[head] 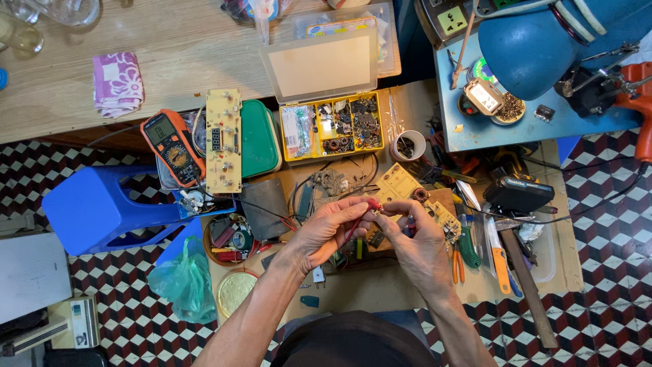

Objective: The person uses a multimeter to test a small electronic component and a circuit board. They connect the multimeter probes to the component and board, observe the readings, and adjust the multimeter dial. The person handles the component and board repeatedly while checking continuity or voltage.

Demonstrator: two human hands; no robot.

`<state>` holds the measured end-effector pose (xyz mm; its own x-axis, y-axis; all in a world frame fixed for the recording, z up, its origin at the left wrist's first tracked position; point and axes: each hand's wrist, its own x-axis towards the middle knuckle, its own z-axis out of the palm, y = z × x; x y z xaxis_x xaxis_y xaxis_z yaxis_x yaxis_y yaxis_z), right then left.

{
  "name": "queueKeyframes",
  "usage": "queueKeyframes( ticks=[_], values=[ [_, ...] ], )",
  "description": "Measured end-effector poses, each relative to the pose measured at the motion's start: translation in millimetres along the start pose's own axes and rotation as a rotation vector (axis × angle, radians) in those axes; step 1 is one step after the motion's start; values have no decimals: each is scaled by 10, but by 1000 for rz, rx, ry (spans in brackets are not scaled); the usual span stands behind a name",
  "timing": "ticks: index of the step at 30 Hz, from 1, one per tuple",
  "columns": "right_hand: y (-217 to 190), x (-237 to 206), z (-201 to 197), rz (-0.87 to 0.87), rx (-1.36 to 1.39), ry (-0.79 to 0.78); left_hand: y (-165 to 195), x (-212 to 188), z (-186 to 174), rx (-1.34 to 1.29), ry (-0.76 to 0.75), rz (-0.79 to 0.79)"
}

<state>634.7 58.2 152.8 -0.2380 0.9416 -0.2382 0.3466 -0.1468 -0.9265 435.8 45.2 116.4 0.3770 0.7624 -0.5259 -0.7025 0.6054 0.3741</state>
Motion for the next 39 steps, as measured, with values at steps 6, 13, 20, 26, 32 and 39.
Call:
queueKeyframes(
  ticks=[6, 13, 20, 26, 32, 39],
  values=[
    [90, 61, -21, 311, 730, -87, -12, -84, 62, 40, 8, 85],
    [56, 8, -2, 364, 974, -108, -61, -347, 84, 69, 53, 148],
    [90, -156, 151, 329, 839, -115, -91, -603, -40, 143, 61, 242],
    [41, -283, 256, 232, 763, -87, -205, -686, -192, 278, 87, 374],
    [29, -414, 594, 347, 641, -68, -297, -1047, -164, 267, 168, 532],
    [130, -550, 716, 280, 683, -32, 191, -2207, -246, 104, 426, 1086]
  ],
)
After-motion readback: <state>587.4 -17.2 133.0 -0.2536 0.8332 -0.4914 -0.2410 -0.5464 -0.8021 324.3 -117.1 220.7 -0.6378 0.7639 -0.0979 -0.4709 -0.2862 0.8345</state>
